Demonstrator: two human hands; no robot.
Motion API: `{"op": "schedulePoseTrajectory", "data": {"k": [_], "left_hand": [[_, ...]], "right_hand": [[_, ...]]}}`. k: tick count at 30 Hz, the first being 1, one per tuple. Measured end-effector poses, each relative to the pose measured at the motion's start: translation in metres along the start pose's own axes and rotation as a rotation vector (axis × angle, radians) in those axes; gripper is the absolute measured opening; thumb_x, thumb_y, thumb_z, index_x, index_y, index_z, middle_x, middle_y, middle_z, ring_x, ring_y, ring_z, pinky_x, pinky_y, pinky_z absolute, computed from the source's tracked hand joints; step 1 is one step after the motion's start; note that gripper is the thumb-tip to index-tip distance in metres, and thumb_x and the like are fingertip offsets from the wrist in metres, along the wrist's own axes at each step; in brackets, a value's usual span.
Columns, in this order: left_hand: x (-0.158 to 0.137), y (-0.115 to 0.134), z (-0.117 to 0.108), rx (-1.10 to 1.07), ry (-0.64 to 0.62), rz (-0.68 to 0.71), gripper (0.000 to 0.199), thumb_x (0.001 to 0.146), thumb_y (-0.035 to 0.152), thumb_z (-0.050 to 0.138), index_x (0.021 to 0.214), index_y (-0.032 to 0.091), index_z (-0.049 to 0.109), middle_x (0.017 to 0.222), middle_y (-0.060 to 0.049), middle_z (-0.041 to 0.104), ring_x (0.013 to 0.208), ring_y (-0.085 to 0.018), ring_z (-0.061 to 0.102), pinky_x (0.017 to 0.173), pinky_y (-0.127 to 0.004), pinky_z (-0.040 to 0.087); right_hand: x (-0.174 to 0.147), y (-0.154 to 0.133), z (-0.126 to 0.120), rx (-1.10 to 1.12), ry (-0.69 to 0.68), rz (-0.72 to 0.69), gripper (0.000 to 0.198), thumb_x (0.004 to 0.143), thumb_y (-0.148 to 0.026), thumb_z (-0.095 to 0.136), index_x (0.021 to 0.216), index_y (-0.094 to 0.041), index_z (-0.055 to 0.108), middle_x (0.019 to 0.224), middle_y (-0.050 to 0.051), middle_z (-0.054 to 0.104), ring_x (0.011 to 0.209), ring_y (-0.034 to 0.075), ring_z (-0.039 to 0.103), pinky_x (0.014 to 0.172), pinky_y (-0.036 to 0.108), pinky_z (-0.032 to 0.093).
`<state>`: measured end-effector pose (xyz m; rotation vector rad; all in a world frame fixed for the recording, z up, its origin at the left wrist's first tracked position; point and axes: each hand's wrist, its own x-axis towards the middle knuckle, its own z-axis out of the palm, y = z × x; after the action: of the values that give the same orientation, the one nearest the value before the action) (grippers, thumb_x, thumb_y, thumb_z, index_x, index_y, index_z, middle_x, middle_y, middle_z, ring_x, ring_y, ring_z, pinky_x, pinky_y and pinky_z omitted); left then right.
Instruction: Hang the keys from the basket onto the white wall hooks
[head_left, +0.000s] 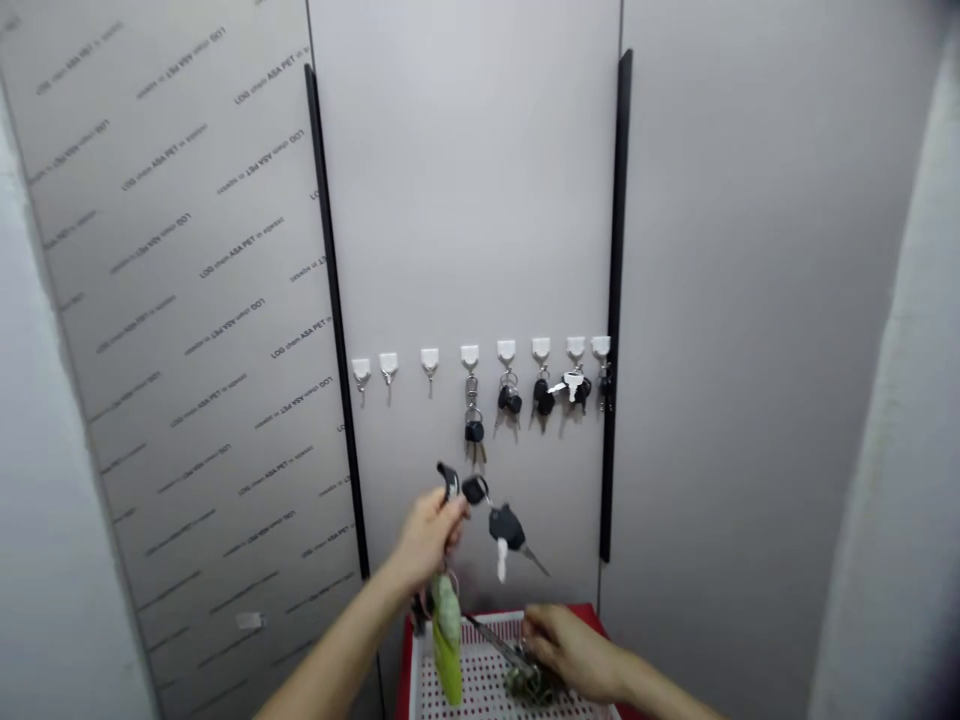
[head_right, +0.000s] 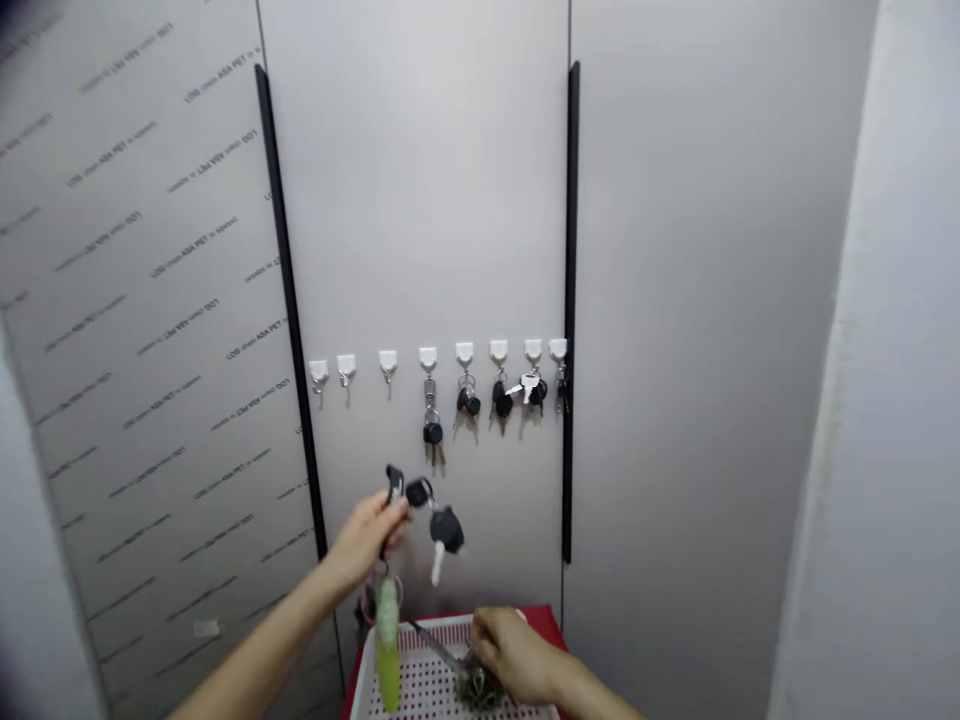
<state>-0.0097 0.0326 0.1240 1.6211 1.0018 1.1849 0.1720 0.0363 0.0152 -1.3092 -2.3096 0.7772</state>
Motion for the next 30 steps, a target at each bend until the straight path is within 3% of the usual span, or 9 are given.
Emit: {"op": "schedulePoseTrajectory", "data": {"k": [3, 6, 9, 13, 16, 19, 23, 27, 30], "left_hand": [[-0.011, -0.042, 0.024, 0.243, -0.127, -0.018, 0.026, 0.069, 0.037, 0.033, 0.059, 0.015, 0.041, 0.045, 0.005, 0.035, 0.041, -0.006, 0.031, 0.04, -0.017, 0.026], [-0.025, -0.064, 0.034, 0.477, -0.254, 0.029, 0.029, 0.071, 0.037, 0.031, 0.059, 0.015, 0.047, 0.054, 0.003, 0.044, 0.051, -0.008, 0.038, 0.048, -0.018, 0.029], [-0.037, -0.073, 0.032, 0.643, -0.397, -0.002, 0.024, 0.07, 0.034, 0.034, 0.066, 0.018, 0.052, 0.06, 0.003, 0.051, 0.058, -0.01, 0.043, 0.054, -0.019, 0.031], [-0.042, -0.068, 0.027, 0.787, -0.533, -0.074, 0.017, 0.062, 0.028, 0.045, 0.074, 0.021, 0.055, 0.072, 0.001, 0.056, 0.067, -0.014, 0.047, 0.06, -0.021, 0.034], [-0.024, -0.047, 0.023, 0.718, -0.353, -0.005, 0.026, 0.061, 0.027, 0.046, 0.086, 0.019, 0.051, 0.085, -0.003, 0.054, 0.078, -0.015, 0.047, 0.069, -0.024, 0.034], [0.013, -0.012, 0.018, 0.546, 0.021, 0.115, 0.034, 0.064, 0.026, 0.043, 0.096, 0.015, 0.043, 0.095, -0.008, 0.049, 0.081, -0.014, 0.046, 0.072, -0.025, 0.034], [0.067, 0.028, 0.013, 0.511, 0.457, 0.205, 0.046, 0.06, 0.03, 0.05, 0.101, 0.015, 0.037, 0.1, -0.01, 0.046, 0.087, -0.017, 0.045, 0.073, -0.028, 0.034], [0.1, 0.041, 0.021, 0.581, 0.503, 0.107, 0.036, 0.056, 0.031, 0.052, 0.089, 0.017, 0.045, 0.077, -0.006, 0.055, 0.073, -0.019, 0.05, 0.063, -0.029, 0.036], [0.112, 0.05, 0.026, 0.492, 0.467, 0.148, 0.017, 0.058, 0.027, 0.049, 0.071, 0.017, 0.049, 0.064, -0.002, 0.054, 0.062, -0.015, 0.05, 0.057, -0.025, 0.036]], "right_hand": [[0.002, -0.007, -0.028, 0.061, 0.088, -0.061, 0.012, 0.065, -0.016, 0.035, 0.058, -0.015, 0.045, 0.052, -0.003, 0.042, 0.05, 0.007, 0.037, 0.048, 0.018, 0.031], [0.014, -0.028, -0.078, 0.119, 0.434, -0.089, 0.018, 0.069, -0.024, 0.034, 0.069, -0.014, 0.048, 0.061, 0.001, 0.05, 0.058, 0.01, 0.045, 0.058, 0.021, 0.036], [0.03, -0.055, -0.126, 0.152, 0.773, -0.095, 0.023, 0.068, -0.028, 0.037, 0.081, -0.013, 0.049, 0.076, 0.004, 0.054, 0.069, 0.012, 0.049, 0.065, 0.024, 0.037], [0.056, -0.086, -0.155, 0.067, 0.919, -0.078, 0.032, 0.065, -0.031, 0.043, 0.091, -0.013, 0.048, 0.083, 0.007, 0.056, 0.075, 0.013, 0.05, 0.069, 0.025, 0.037], [0.072, -0.094, -0.155, -0.097, 0.924, -0.02, 0.035, 0.061, -0.033, 0.048, 0.092, -0.016, 0.049, 0.083, 0.007, 0.056, 0.075, 0.016, 0.05, 0.066, 0.027, 0.036], [0.08, -0.094, -0.153, -0.214, 0.939, 0.02, 0.024, 0.062, -0.033, 0.046, 0.08, -0.019, 0.052, 0.075, 0.004, 0.057, 0.069, 0.016, 0.05, 0.058, 0.026, 0.035], [0.078, -0.099, -0.164, -0.172, 1.003, -0.1, 0.024, 0.071, -0.032, 0.032, 0.068, -0.018, 0.051, 0.062, 0.001, 0.054, 0.058, 0.012, 0.048, 0.053, 0.022, 0.033], [0.076, -0.121, -0.188, -0.146, 1.11, -0.173, 0.026, 0.071, -0.032, 0.031, 0.067, -0.016, 0.051, 0.059, 0.001, 0.053, 0.056, 0.011, 0.047, 0.052, 0.02, 0.032], [0.079, -0.137, -0.206, -0.181, 1.148, -0.197, 0.025, 0.071, -0.031, 0.032, 0.067, -0.016, 0.051, 0.059, 0.001, 0.053, 0.056, 0.011, 0.047, 0.053, 0.021, 0.032]]}}
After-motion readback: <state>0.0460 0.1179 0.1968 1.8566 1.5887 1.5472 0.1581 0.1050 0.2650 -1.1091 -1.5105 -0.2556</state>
